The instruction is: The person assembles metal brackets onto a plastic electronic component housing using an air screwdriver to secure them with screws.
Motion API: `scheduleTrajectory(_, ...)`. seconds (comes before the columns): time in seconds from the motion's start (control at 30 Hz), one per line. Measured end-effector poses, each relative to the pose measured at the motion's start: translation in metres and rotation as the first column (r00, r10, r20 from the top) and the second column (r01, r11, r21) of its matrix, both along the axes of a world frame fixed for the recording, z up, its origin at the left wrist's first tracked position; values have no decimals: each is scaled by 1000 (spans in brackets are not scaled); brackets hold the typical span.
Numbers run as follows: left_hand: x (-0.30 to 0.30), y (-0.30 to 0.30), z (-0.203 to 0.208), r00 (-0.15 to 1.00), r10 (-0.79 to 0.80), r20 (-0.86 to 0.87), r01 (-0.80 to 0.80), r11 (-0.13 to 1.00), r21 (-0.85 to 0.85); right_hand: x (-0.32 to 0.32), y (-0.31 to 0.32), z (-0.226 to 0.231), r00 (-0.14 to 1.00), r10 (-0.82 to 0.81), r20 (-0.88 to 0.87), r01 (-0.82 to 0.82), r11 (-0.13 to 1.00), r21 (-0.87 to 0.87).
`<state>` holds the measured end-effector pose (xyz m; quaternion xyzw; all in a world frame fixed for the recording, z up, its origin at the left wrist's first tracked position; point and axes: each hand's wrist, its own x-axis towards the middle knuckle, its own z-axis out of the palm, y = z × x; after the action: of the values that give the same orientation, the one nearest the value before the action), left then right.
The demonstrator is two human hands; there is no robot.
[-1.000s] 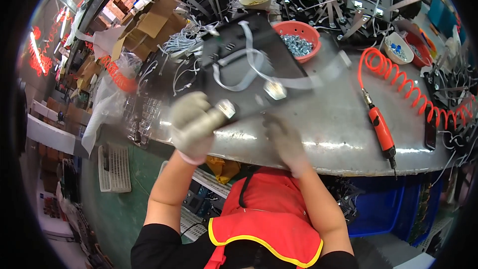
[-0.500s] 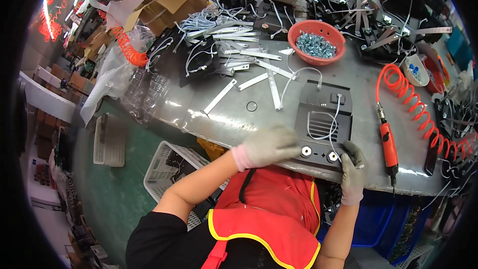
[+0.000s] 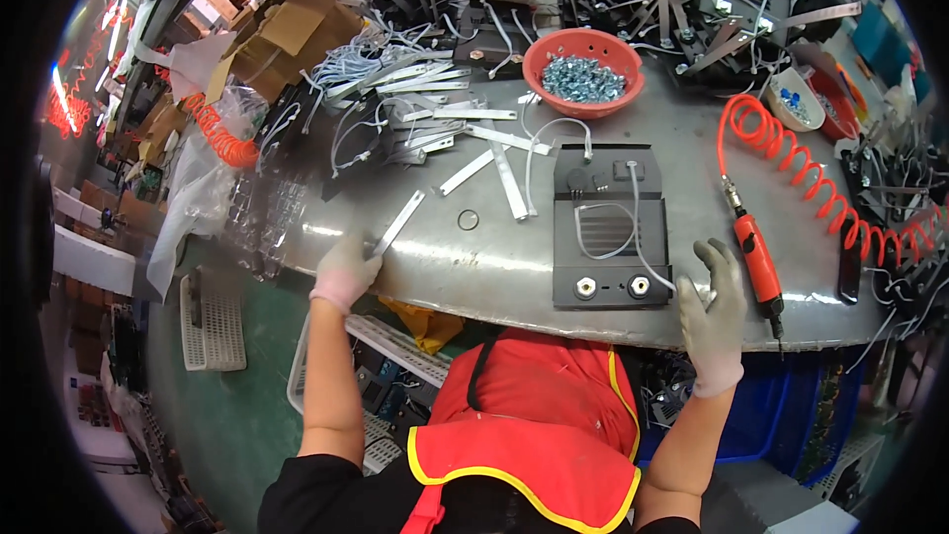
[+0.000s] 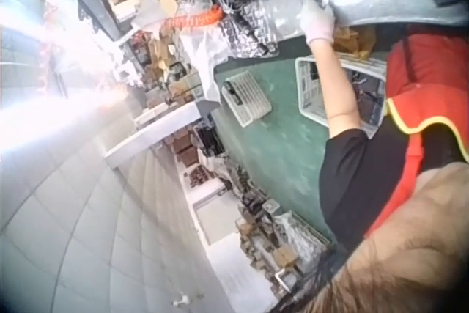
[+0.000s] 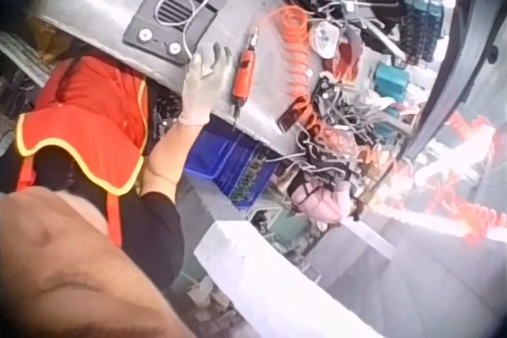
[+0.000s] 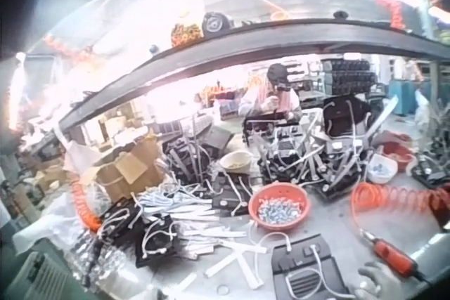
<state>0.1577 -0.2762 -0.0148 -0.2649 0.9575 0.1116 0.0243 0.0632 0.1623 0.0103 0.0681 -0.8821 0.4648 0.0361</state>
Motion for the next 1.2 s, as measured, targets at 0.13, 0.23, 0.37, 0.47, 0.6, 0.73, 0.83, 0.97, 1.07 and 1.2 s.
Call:
scheduleTrajectory(0.13,25,-16,2,998,-9,67,7,999,32,-11,-17,40,979,95,-178,-90,995,36)
scheduleTrajectory(0.23,42,-18,4,998,59,17,-60,995,74,-49,-64,61,919,315,-235,-288,947,146)
scheduleTrajectory(0.37,40,-10,13,995,-96,-9,93,985,-147,-167,-118,37,844,464,-270,-385,873,299)
scheduleTrajectory(0.47,36,-11,3,995,-93,-20,93,995,-35,-226,-158,14,917,367,-154,-265,851,454)
scheduleTrajectory(0.6,45,-3,0,996,39,-83,-30,994,109,-250,-185,9,973,225,53,-192,664,723)
scheduleTrajectory(0.73,60,-8,-27,924,-77,-373,124,987,103,-259,-185,2,966,256,15,-191,678,710)
scheduleTrajectory(0.83,55,5,-32,896,4,-444,191,899,393,-269,-179,-17,935,349,-62,-213,693,689)
scheduleTrajectory(0.97,46,40,-39,865,224,-448,249,583,773,-254,-179,-14,936,277,-216,-135,852,507)
scheduleTrajectory(1.07,32,70,-24,875,276,-397,282,376,883,-254,-165,-21,870,320,-376,-119,875,469)
scheduleTrajectory(1.2,18,96,-7,897,258,-359,277,304,911,-226,-156,-15,857,151,-494,-191,981,-32)
